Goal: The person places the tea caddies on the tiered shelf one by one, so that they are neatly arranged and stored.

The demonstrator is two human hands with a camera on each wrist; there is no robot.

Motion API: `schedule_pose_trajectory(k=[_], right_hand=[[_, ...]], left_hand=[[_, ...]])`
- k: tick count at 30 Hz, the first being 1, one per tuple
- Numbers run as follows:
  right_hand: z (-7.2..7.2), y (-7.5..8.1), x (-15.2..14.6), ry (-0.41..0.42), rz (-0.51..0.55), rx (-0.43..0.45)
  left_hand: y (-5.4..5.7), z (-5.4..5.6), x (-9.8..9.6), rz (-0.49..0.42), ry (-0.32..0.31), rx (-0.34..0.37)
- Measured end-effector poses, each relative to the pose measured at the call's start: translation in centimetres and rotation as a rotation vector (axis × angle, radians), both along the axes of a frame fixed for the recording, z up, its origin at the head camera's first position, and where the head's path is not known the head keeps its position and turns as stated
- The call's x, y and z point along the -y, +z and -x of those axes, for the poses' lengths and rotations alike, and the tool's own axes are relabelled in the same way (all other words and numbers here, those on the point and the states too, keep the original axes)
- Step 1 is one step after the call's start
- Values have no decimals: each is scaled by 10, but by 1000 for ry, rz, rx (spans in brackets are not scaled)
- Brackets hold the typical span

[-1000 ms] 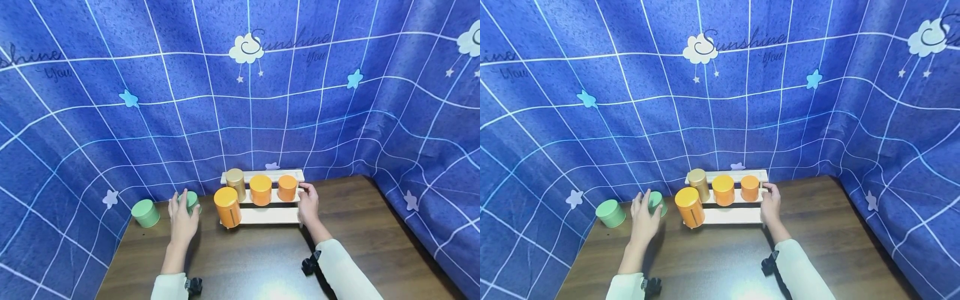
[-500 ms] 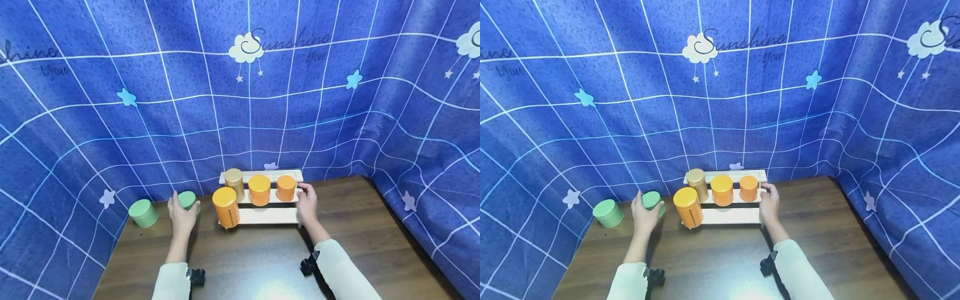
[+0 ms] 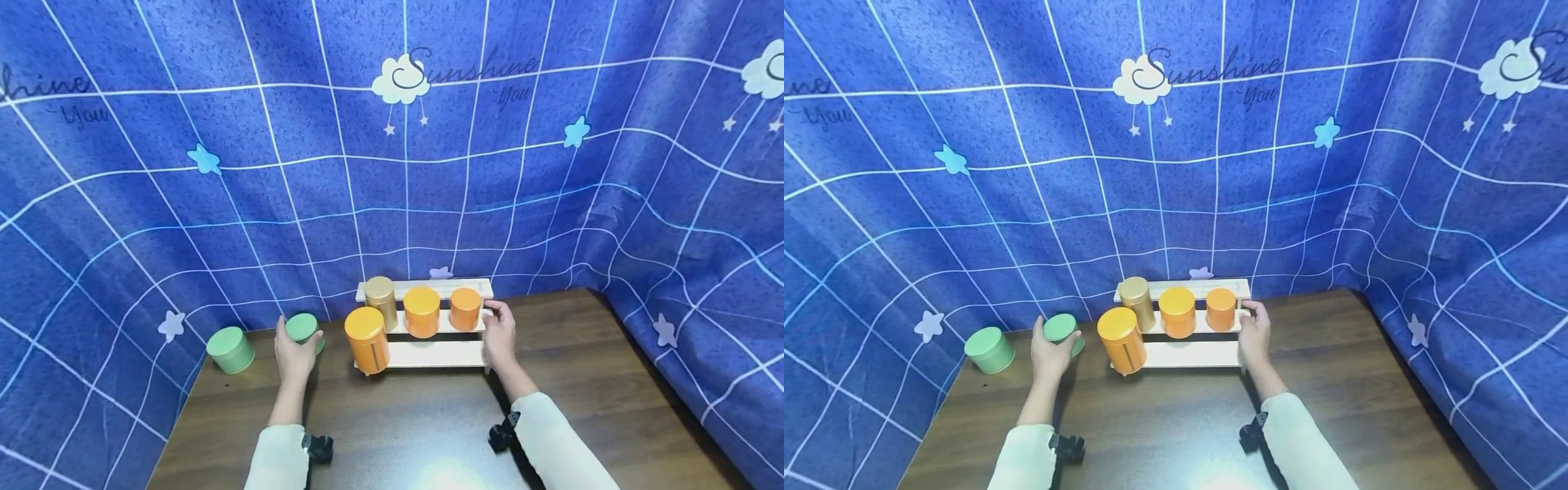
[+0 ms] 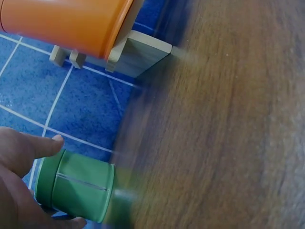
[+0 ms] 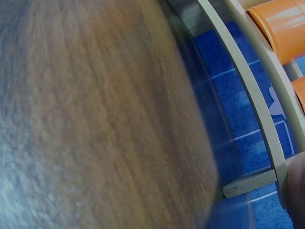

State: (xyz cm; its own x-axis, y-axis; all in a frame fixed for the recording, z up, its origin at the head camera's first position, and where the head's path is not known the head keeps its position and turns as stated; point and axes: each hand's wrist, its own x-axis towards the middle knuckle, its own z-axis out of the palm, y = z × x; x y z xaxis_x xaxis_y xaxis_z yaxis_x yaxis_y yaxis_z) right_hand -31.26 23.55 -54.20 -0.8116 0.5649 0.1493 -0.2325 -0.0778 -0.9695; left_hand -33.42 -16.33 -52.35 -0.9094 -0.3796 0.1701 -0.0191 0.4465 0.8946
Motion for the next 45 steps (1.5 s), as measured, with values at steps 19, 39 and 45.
schedule_pose_trajectory(k=[19,39,45], right_hand=[[3,-3,-1,-12,-18,-13],[-20,29,6,36,-51,61],[-3,8,-1,40,-5,44]], left_hand=[[-5,-4,9,-73,-20,-38],[16,-49,16,-228,-175,47],[21,-60,18,-213,-236,82]])
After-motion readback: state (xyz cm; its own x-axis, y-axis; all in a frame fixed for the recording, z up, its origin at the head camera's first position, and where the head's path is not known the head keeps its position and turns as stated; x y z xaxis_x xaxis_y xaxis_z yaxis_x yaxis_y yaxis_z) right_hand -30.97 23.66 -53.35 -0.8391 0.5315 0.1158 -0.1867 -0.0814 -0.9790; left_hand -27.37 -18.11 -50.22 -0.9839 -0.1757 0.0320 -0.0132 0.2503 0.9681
